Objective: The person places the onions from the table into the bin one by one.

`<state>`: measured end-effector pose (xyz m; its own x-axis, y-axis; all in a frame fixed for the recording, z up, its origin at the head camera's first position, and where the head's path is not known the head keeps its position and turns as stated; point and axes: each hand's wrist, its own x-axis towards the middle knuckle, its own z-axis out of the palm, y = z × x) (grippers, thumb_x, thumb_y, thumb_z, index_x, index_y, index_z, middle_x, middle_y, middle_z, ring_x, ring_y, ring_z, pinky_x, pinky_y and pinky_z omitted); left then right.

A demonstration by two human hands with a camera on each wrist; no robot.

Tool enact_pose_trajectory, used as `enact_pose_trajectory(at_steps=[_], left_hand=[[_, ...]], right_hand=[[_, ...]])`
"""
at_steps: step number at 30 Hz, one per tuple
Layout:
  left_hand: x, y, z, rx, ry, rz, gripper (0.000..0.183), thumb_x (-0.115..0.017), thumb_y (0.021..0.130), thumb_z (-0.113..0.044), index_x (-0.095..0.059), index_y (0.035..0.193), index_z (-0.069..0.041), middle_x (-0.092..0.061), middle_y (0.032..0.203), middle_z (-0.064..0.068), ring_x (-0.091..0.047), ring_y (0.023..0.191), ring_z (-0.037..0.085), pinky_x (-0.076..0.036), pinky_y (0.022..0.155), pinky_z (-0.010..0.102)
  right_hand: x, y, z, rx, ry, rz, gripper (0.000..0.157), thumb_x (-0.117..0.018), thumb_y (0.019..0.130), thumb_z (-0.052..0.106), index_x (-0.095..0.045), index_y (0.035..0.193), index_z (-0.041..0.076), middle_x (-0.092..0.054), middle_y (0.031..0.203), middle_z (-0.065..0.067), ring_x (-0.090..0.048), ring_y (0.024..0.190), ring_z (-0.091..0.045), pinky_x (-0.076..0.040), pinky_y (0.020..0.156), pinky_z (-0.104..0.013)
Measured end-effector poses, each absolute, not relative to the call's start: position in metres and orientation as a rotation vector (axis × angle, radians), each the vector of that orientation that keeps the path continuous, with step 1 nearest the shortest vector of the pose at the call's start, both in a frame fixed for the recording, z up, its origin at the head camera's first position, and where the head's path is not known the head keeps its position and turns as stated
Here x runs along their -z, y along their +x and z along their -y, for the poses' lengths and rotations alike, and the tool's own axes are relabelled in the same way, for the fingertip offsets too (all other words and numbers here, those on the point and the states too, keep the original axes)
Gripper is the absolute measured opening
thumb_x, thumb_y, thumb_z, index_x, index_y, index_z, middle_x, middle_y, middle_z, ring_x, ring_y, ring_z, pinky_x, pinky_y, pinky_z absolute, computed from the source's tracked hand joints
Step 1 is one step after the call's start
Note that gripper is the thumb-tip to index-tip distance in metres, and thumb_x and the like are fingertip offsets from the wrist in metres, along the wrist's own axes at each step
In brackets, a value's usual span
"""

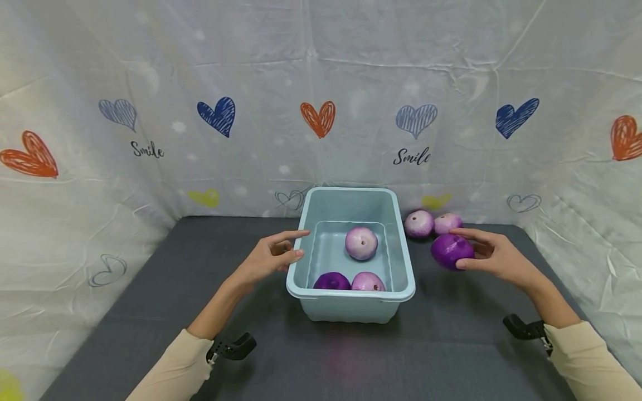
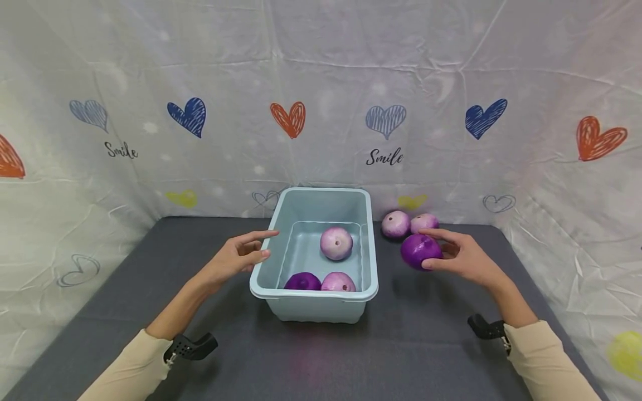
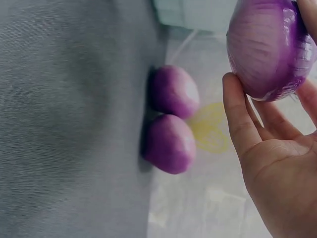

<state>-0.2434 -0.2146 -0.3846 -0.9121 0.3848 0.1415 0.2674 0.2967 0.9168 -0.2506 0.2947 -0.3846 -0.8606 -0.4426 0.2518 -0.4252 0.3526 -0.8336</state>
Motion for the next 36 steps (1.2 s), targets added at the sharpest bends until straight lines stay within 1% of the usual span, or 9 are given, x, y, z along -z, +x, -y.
enact_pose_trajectory(at_steps=[4,7,12,15,17,20,24,30,36], left_hand=[[0.385,-0.244,0.214,-1.694,0.622,-2.447,0.049,-0.068,0.101,-0.023,-0.057,0.147,-0.016,-0.057,0.086,0.013,-0.052,0.079,0.043,-0.05,0.076,0.049],[0.385,-0.244,0.214,-1.698,0.63,-2.448,0.049,-0.069,0.1,-0.023,-0.057,0.147,-0.014,-0.057,0.085,0.012,-0.052,0.076,0.042,-0.049,0.074,0.048],[0.384,-0.244,0.214,-1.702,0.639,-2.448,0.05,-0.071,0.099,-0.023,-0.058,0.146,-0.013,-0.053,0.081,0.016,-0.049,0.069,0.037,-0.048,0.071,0.044],[0.384,-0.245,0.214,-1.706,0.633,-2.44,0.05,-0.072,0.098,-0.024,-0.059,0.146,-0.014,-0.052,0.081,0.016,-0.047,0.068,0.035,-0.047,0.072,0.045],[0.383,-0.245,0.213,-1.71,0.626,-2.433,0.05,-0.072,0.098,-0.024,-0.059,0.146,-0.017,-0.051,0.08,0.014,-0.047,0.068,0.032,-0.047,0.071,0.045],[0.382,-0.244,0.214,-1.716,0.63,-2.429,0.05,-0.073,0.098,-0.025,-0.059,0.146,-0.019,-0.05,0.08,0.01,-0.047,0.068,0.026,-0.046,0.071,0.044],[0.38,-0.244,0.214,-1.729,0.639,-2.419,0.05,-0.073,0.097,-0.024,-0.059,0.146,-0.019,-0.048,0.079,0.008,-0.047,0.069,0.02,-0.045,0.07,0.044],[0.381,-0.245,0.215,-1.712,0.634,-2.439,0.051,-0.073,0.097,-0.025,-0.06,0.145,-0.018,-0.049,0.08,0.01,-0.05,0.07,0.019,-0.047,0.072,0.047],[0.381,-0.245,0.215,-1.712,0.633,-2.436,0.051,-0.073,0.097,-0.025,-0.06,0.145,-0.017,-0.05,0.081,0.011,-0.05,0.07,0.02,-0.047,0.073,0.048]], right_hand=[[0.376,-0.251,-0.296,1.6,-0.828,-2.574,0.061,-0.075,0.092,0.002,-0.051,0.148,0.002,-0.044,0.149,-0.023,-0.057,0.12,-0.007,-0.053,0.087,-0.027],[0.372,-0.253,-0.296,1.616,-0.827,-2.564,0.062,-0.075,0.093,0.002,-0.05,0.149,0.003,-0.044,0.15,-0.022,-0.056,0.121,-0.01,-0.053,0.087,-0.029],[0.364,-0.257,-0.29,1.62,-0.806,-2.553,0.061,-0.075,0.093,0.004,-0.051,0.149,0.005,-0.047,0.147,-0.019,-0.057,0.122,-0.026,-0.054,0.087,-0.031],[0.358,-0.258,-0.286,1.618,-0.788,-2.563,0.06,-0.076,0.093,0.007,-0.052,0.148,0.006,-0.047,0.147,-0.019,-0.055,0.124,-0.036,-0.054,0.087,-0.031],[0.354,-0.26,-0.283,1.634,-0.78,-2.555,0.06,-0.076,0.093,0.007,-0.052,0.148,0.006,-0.046,0.147,-0.02,-0.053,0.124,-0.039,-0.054,0.086,-0.031],[0.348,-0.262,-0.279,1.664,-0.775,-2.542,0.06,-0.075,0.094,0.006,-0.052,0.149,0.006,-0.044,0.148,-0.02,-0.054,0.124,-0.037,-0.054,0.086,-0.031],[0.341,-0.265,-0.271,1.706,-0.775,-2.528,0.059,-0.076,0.092,0.003,-0.053,0.147,0.005,-0.047,0.147,-0.016,-0.056,0.121,-0.031,-0.054,0.086,-0.031],[0.332,-0.27,-0.258,1.702,-0.818,-2.538,0.061,-0.077,0.09,0.002,-0.053,0.147,0.004,-0.051,0.146,-0.012,-0.055,0.124,-0.032,-0.052,0.09,-0.029],[0.326,-0.277,-0.247,1.675,-0.835,-2.564,0.063,-0.079,0.089,0.006,-0.054,0.147,0.008,-0.049,0.148,-0.011,-0.051,0.129,-0.038,-0.05,0.092,-0.027]])
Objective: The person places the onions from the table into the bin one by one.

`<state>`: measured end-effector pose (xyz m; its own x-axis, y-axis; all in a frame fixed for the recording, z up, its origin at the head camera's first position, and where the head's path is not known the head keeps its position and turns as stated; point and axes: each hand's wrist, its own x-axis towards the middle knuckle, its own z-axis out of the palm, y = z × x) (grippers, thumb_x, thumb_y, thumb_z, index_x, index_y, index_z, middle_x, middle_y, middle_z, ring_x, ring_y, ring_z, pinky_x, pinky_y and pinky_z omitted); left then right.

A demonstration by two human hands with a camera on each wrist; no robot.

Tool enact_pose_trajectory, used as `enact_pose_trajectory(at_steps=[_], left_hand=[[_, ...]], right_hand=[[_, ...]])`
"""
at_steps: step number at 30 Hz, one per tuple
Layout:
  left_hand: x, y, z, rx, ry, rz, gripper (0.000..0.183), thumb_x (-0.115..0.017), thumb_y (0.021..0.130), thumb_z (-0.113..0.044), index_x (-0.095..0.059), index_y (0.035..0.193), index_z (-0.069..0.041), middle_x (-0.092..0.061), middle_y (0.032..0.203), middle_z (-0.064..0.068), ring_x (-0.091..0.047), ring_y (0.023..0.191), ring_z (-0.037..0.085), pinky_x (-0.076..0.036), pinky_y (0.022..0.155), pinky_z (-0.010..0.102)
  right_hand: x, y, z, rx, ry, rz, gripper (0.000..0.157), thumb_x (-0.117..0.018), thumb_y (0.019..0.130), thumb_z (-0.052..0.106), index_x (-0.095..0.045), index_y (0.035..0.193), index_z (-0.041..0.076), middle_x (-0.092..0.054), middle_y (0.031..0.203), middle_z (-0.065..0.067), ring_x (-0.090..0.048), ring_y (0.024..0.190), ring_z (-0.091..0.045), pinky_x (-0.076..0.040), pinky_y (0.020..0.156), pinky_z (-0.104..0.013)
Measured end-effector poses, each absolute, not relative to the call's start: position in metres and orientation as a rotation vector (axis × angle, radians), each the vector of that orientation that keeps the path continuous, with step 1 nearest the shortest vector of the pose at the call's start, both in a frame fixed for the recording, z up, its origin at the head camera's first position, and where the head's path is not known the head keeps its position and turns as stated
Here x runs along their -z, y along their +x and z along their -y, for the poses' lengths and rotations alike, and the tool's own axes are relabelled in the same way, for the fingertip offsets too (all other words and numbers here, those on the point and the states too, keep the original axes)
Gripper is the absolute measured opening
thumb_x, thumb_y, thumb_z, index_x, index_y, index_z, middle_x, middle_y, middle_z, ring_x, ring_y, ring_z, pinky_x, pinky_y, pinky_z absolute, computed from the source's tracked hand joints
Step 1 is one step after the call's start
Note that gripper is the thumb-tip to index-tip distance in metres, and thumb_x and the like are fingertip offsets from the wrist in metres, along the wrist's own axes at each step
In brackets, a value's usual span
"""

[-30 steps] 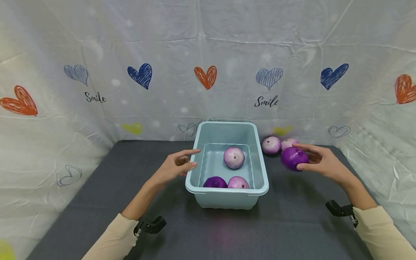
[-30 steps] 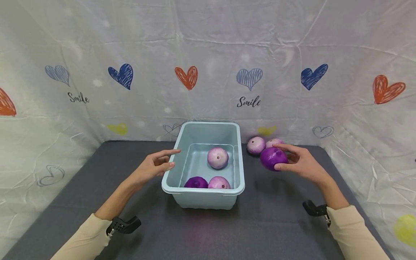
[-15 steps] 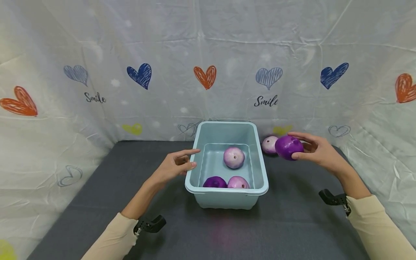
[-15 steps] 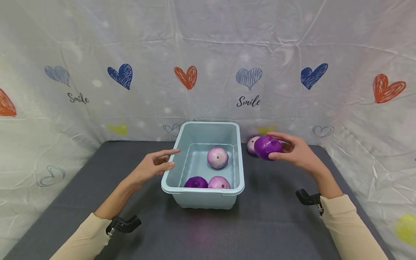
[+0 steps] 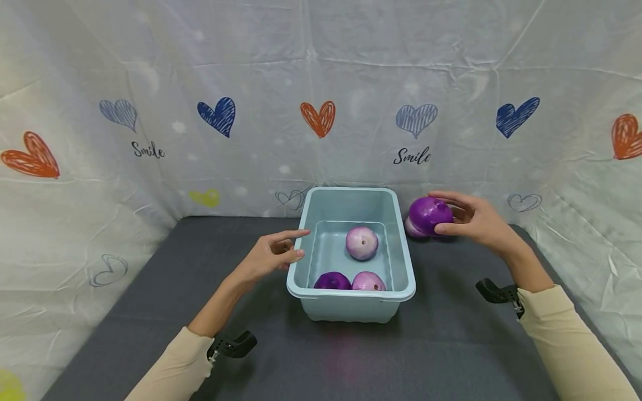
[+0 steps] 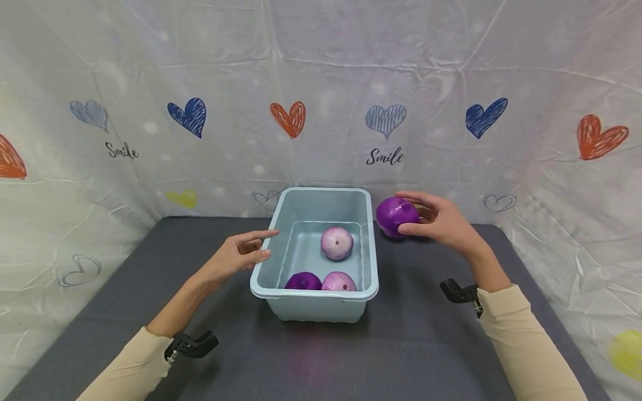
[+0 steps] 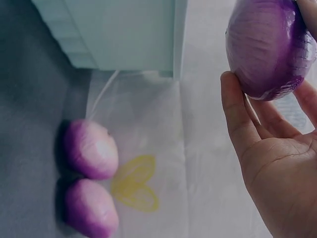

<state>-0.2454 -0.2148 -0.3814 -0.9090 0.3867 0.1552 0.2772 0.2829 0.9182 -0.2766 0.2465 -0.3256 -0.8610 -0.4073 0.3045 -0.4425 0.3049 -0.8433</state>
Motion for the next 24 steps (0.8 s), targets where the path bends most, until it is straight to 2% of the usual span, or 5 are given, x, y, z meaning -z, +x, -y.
enact_pose_trajectory(at_steps=[7,14,19,24], left_hand=[[0.382,-0.245,0.215,-1.717,0.632,-2.43,0.049,-0.073,0.097,-0.026,-0.061,0.145,-0.019,-0.05,0.081,0.011,-0.051,0.072,0.021,-0.047,0.073,0.05],[0.383,-0.245,0.216,-1.725,0.623,-2.431,0.051,-0.072,0.098,-0.024,-0.059,0.145,-0.015,-0.051,0.08,0.011,-0.051,0.081,0.046,-0.05,0.074,0.048],[0.384,-0.246,0.215,-1.721,0.624,-2.438,0.05,-0.071,0.098,-0.023,-0.059,0.146,-0.014,-0.053,0.082,0.011,-0.053,0.079,0.044,-0.051,0.075,0.053],[0.384,-0.245,0.214,-1.717,0.626,-2.443,0.048,-0.07,0.099,-0.022,-0.059,0.145,-0.014,-0.052,0.081,0.013,-0.052,0.079,0.043,-0.05,0.074,0.052]], right_hand=[[0.322,-0.283,-0.233,-1.656,0.881,2.487,0.063,-0.079,0.089,0.006,-0.054,0.147,0.007,-0.049,0.148,-0.01,-0.051,0.13,-0.037,-0.05,0.093,-0.029],[0.32,-0.289,-0.218,-1.676,0.993,2.441,0.064,-0.08,0.088,0.005,-0.055,0.146,0.006,-0.051,0.146,-0.009,-0.052,0.128,-0.036,-0.05,0.094,-0.032],[0.319,-0.292,-0.208,-1.712,1.054,2.419,0.064,-0.08,0.087,0.004,-0.055,0.146,0.004,-0.051,0.146,-0.01,-0.052,0.128,-0.035,-0.05,0.095,-0.035],[0.32,-0.296,-0.199,-1.735,1.105,2.405,0.065,-0.08,0.086,0.003,-0.054,0.146,0.002,-0.052,0.145,-0.011,-0.053,0.127,-0.034,-0.05,0.095,-0.036]])
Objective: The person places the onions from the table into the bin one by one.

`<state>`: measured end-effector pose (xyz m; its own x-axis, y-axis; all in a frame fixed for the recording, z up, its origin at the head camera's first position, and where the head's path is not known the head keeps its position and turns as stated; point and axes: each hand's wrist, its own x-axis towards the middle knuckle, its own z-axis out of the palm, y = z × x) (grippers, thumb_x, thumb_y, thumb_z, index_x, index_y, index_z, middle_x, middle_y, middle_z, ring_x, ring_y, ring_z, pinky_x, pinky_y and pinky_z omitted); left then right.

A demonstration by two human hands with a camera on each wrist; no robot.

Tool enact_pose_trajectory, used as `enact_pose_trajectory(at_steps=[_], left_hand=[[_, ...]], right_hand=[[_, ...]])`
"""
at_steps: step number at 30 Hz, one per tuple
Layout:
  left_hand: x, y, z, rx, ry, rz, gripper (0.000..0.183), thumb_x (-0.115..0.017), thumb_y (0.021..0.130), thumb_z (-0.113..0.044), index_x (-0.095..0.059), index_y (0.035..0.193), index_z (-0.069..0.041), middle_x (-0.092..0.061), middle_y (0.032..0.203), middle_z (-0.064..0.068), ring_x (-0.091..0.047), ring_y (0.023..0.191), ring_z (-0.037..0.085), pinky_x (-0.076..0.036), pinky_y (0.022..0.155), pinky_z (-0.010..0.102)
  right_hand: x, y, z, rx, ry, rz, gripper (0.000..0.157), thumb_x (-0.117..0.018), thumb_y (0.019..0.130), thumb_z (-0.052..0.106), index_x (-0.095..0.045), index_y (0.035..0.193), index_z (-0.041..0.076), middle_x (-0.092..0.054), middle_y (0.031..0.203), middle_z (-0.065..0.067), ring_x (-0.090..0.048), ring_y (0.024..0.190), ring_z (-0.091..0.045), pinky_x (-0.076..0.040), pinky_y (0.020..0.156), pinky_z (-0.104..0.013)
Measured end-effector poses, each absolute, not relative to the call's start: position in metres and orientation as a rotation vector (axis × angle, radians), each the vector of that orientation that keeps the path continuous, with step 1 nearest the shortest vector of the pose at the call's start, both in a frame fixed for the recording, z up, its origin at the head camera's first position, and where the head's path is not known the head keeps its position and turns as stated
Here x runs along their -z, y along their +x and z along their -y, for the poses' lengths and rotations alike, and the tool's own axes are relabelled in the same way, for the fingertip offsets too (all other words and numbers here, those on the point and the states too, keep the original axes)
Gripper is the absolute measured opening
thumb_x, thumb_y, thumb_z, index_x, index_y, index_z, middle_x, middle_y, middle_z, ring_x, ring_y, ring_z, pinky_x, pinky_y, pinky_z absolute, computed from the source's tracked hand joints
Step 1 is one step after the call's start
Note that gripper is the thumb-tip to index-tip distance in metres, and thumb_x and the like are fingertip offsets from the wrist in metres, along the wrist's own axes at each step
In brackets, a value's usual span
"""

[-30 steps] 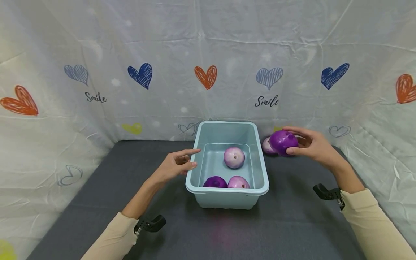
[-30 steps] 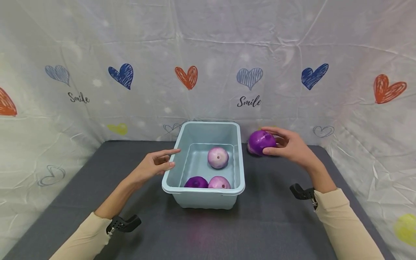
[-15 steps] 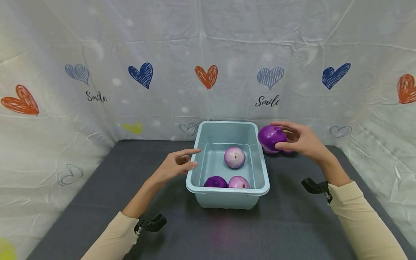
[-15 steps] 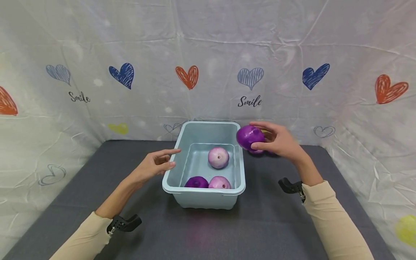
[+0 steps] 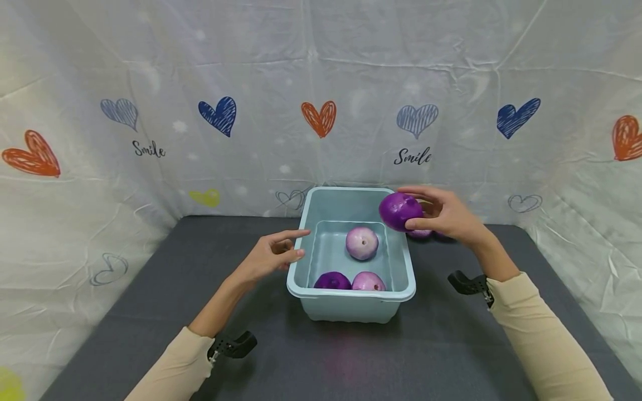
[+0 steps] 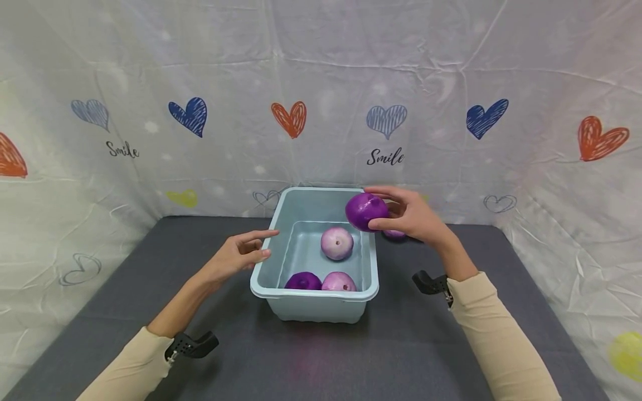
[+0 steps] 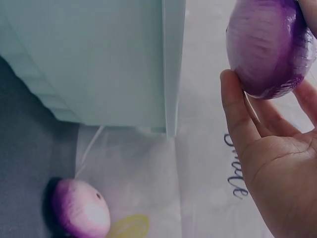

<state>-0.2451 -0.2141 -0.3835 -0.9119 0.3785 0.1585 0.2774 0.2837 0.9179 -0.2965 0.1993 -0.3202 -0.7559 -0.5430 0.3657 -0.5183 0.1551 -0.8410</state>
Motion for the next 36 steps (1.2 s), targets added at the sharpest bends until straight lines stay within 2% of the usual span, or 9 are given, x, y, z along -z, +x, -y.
enact_pose_trajectory(at_steps=[6,12,15,21,27,36], left_hand=[[0.383,-0.244,0.214,-1.718,0.625,-2.443,0.048,-0.07,0.099,-0.023,-0.059,0.145,-0.016,-0.053,0.082,0.015,-0.053,0.081,0.045,-0.05,0.074,0.051],[0.384,-0.245,0.213,-1.712,0.629,-2.444,0.049,-0.07,0.099,-0.024,-0.058,0.146,-0.014,-0.053,0.081,0.013,-0.054,0.076,0.03,-0.05,0.075,0.052],[0.385,-0.245,0.214,-1.719,0.633,-2.435,0.049,-0.07,0.099,-0.024,-0.059,0.146,-0.015,-0.054,0.081,0.013,-0.054,0.075,0.027,-0.05,0.073,0.049],[0.384,-0.245,0.215,-1.724,0.624,-2.435,0.047,-0.07,0.099,-0.024,-0.06,0.145,-0.019,-0.055,0.082,0.014,-0.053,0.075,0.03,-0.049,0.073,0.048],[0.384,-0.244,0.215,-1.725,0.625,-2.431,0.048,-0.07,0.099,-0.023,-0.059,0.146,-0.016,-0.056,0.082,0.014,-0.051,0.075,0.04,-0.048,0.073,0.048],[0.384,-0.243,0.214,-1.745,0.623,-2.409,0.049,-0.069,0.1,-0.022,-0.058,0.147,-0.014,-0.058,0.086,0.014,-0.057,0.079,0.023,-0.05,0.079,0.056]], right_hand=[[0.318,-0.299,-0.188,1.708,-1.133,-2.304,0.064,-0.08,0.088,0.004,-0.054,0.146,0.004,-0.051,0.146,-0.011,-0.052,0.129,-0.033,-0.05,0.096,-0.038],[0.319,-0.3,-0.178,1.701,-1.143,-2.245,0.065,-0.08,0.088,0.004,-0.052,0.147,0.002,-0.047,0.149,-0.013,-0.049,0.132,-0.035,-0.049,0.097,-0.039],[0.32,-0.3,-0.175,1.703,-1.16,-2.22,0.066,-0.08,0.087,0.003,-0.051,0.147,0.001,-0.045,0.15,-0.014,-0.048,0.132,-0.036,-0.049,0.097,-0.04],[0.323,-0.301,-0.176,1.703,-1.184,-2.199,0.065,-0.078,0.089,0.001,-0.05,0.148,0.001,-0.048,0.149,-0.015,-0.051,0.13,-0.04,-0.049,0.097,-0.039],[0.325,-0.3,-0.183,1.737,-1.178,-2.152,0.062,-0.074,0.092,-0.001,-0.048,0.148,-0.002,-0.05,0.148,-0.014,-0.05,0.13,-0.045,-0.051,0.095,-0.042],[0.333,-0.298,-0.206,1.773,-1.093,-2.196,0.055,-0.07,0.094,-0.003,-0.049,0.145,-0.006,-0.05,0.146,-0.02,-0.05,0.13,-0.045,-0.049,0.098,-0.039]])
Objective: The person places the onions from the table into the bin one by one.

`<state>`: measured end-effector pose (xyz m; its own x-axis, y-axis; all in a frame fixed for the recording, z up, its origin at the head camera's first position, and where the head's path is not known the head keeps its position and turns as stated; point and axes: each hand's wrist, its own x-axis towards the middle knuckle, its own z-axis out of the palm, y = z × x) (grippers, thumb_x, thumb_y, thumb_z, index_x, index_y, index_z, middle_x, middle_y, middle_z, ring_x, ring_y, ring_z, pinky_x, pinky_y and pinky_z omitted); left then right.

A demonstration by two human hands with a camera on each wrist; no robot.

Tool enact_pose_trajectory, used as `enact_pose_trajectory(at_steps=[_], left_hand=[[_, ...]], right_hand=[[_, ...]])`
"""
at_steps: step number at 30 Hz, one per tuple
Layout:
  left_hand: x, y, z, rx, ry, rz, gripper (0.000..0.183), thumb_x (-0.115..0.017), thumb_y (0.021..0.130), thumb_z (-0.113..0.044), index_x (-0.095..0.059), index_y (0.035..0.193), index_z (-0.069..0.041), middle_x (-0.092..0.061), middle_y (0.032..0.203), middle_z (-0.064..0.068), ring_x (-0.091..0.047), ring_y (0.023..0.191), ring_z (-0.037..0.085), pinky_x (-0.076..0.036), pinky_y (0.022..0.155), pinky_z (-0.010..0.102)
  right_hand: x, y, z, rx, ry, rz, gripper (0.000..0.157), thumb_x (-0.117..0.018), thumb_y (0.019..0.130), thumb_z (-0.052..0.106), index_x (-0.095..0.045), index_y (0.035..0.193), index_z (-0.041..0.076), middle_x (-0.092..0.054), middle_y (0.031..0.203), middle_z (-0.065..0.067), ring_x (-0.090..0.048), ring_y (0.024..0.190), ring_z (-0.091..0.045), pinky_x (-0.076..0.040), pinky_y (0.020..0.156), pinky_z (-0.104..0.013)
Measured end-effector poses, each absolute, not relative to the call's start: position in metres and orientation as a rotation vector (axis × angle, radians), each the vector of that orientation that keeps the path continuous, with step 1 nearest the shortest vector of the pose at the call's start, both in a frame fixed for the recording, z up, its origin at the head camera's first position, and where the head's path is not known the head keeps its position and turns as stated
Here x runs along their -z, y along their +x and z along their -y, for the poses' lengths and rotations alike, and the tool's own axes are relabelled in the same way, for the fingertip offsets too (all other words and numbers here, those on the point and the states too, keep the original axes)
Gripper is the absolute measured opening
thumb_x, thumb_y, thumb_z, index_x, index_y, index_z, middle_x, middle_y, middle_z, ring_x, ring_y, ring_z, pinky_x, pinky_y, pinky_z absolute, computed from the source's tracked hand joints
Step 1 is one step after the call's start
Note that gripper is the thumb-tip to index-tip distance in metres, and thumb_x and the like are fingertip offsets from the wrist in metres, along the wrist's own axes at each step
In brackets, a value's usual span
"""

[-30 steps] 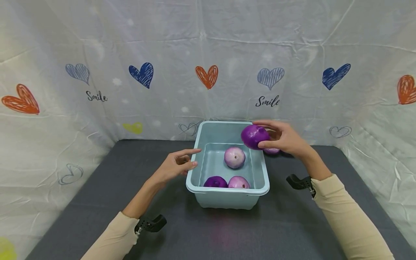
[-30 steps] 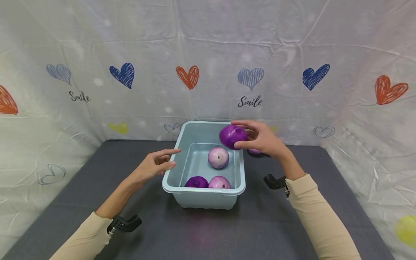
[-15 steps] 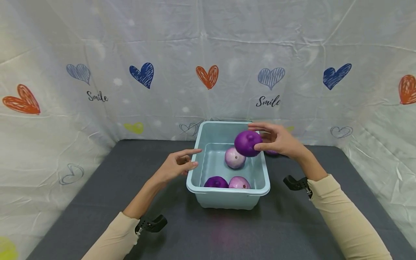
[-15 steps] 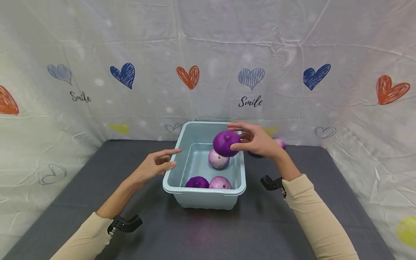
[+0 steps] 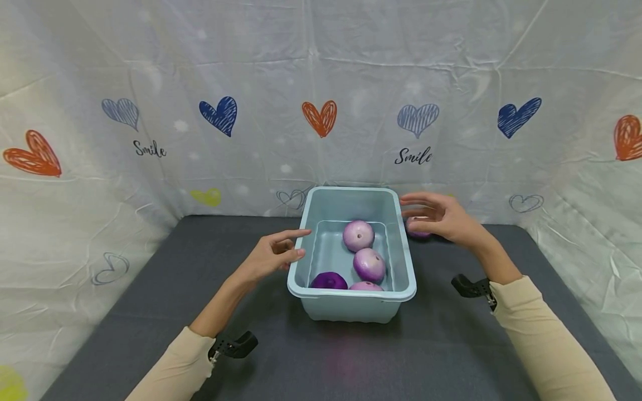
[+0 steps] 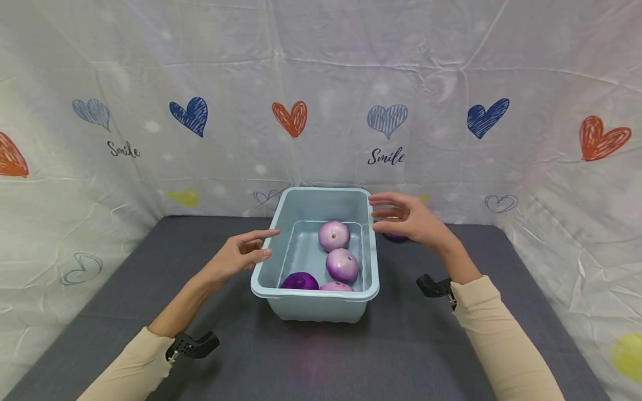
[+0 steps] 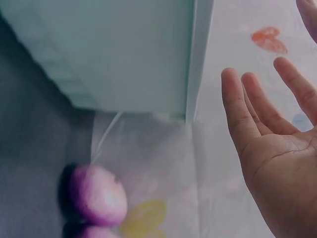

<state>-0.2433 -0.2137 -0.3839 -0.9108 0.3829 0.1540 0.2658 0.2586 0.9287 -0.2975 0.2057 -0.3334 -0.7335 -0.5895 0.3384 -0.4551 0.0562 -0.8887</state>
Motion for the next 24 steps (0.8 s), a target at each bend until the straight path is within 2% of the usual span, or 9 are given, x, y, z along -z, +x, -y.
enact_pose_trajectory(at_steps=[5,10,15,19,22,24], left_hand=[[0.384,-0.243,0.215,-1.752,0.618,-2.402,0.048,-0.069,0.1,-0.022,-0.059,0.146,-0.017,-0.059,0.086,0.015,-0.058,0.08,0.023,-0.049,0.081,0.059],[0.384,-0.243,0.215,-1.745,0.609,-2.406,0.048,-0.07,0.099,-0.023,-0.059,0.146,-0.019,-0.059,0.087,0.015,-0.059,0.083,0.024,-0.051,0.081,0.053],[0.385,-0.243,0.215,-1.741,0.602,-2.412,0.048,-0.07,0.099,-0.024,-0.059,0.146,-0.02,-0.06,0.088,0.014,-0.059,0.084,0.025,-0.052,0.08,0.05],[0.386,-0.244,0.215,-1.733,0.603,-2.423,0.048,-0.07,0.099,-0.024,-0.059,0.146,-0.02,-0.06,0.088,0.013,-0.059,0.083,0.025,-0.052,0.079,0.047],[0.386,-0.244,0.214,-1.732,0.603,-2.425,0.049,-0.07,0.099,-0.024,-0.059,0.146,-0.019,-0.059,0.087,0.013,-0.058,0.082,0.024,-0.052,0.08,0.051],[0.386,-0.244,0.214,-1.733,0.607,-2.42,0.049,-0.07,0.099,-0.024,-0.058,0.146,-0.019,-0.059,0.087,0.013,-0.057,0.081,0.024,-0.051,0.081,0.055]], right_hand=[[0.343,-0.298,-0.226,1.739,-1.015,-2.309,0.053,-0.07,0.096,0.0,-0.052,0.145,-0.001,-0.053,0.144,-0.015,-0.053,0.128,-0.04,-0.049,0.097,-0.034],[0.356,-0.296,-0.251,1.744,-0.861,-2.411,0.053,-0.071,0.096,0.003,-0.051,0.145,-0.002,-0.053,0.143,-0.015,-0.054,0.127,-0.039,-0.051,0.093,-0.03],[0.372,-0.292,-0.276,1.76,-0.703,-2.495,0.051,-0.07,0.098,0.009,-0.051,0.145,0.002,-0.053,0.142,-0.014,-0.057,0.125,-0.03,-0.05,0.092,-0.026],[0.383,-0.29,-0.293,1.74,-0.662,-2.563,0.052,-0.069,0.1,0.014,-0.05,0.147,0.004,-0.049,0.144,-0.02,-0.054,0.128,-0.036,-0.048,0.092,-0.022],[0.389,-0.292,-0.302,1.686,-0.607,-2.639,0.056,-0.07,0.099,0.017,-0.047,0.149,0.004,-0.043,0.148,-0.026,-0.048,0.131,-0.044,-0.047,0.091,-0.02],[0.393,-0.294,-0.308,1.634,-0.577,-2.687,0.062,-0.071,0.099,0.019,-0.043,0.152,0.003,-0.039,0.151,-0.026,-0.045,0.133,-0.047,-0.048,0.093,-0.024]])
